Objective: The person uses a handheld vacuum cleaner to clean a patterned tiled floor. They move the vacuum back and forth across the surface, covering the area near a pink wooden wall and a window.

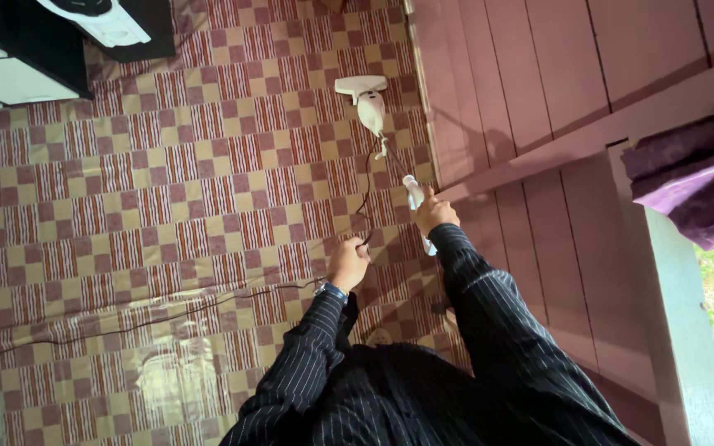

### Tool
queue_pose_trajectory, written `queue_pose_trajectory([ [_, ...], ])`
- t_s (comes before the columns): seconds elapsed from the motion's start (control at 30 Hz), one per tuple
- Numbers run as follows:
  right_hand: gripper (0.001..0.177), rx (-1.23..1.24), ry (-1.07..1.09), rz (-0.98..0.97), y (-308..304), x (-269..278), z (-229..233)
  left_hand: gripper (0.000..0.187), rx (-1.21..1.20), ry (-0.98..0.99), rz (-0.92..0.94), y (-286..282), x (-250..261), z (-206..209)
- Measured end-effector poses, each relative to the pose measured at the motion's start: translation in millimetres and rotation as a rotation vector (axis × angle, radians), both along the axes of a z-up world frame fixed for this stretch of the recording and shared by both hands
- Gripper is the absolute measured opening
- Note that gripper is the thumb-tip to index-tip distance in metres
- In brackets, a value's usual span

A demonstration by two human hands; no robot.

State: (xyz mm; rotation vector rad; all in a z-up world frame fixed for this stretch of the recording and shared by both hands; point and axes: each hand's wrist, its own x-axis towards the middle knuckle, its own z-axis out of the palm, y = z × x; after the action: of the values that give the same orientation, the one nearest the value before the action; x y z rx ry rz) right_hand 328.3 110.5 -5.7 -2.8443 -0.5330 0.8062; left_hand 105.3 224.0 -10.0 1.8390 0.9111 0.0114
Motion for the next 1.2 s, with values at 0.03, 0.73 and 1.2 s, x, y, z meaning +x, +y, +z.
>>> queue_pose_trajectory([
  [0.03, 0.051, 0.002, -0.013, 0.003, 2, 4, -1, 0.018, -0.008, -0.003, -0.001, 1, 2, 1],
  [0.73, 0.053, -0.016, -0.025, 0.01, -46, -5, 11, 0.018, 0.028, -0.048, -0.02, -5, 16, -3],
  [1.2, 0.059, -0.084, 0.021, -0.005, -99, -13, -20, 0.018, 0.068, -0.038, -0.04, -33, -3, -2],
])
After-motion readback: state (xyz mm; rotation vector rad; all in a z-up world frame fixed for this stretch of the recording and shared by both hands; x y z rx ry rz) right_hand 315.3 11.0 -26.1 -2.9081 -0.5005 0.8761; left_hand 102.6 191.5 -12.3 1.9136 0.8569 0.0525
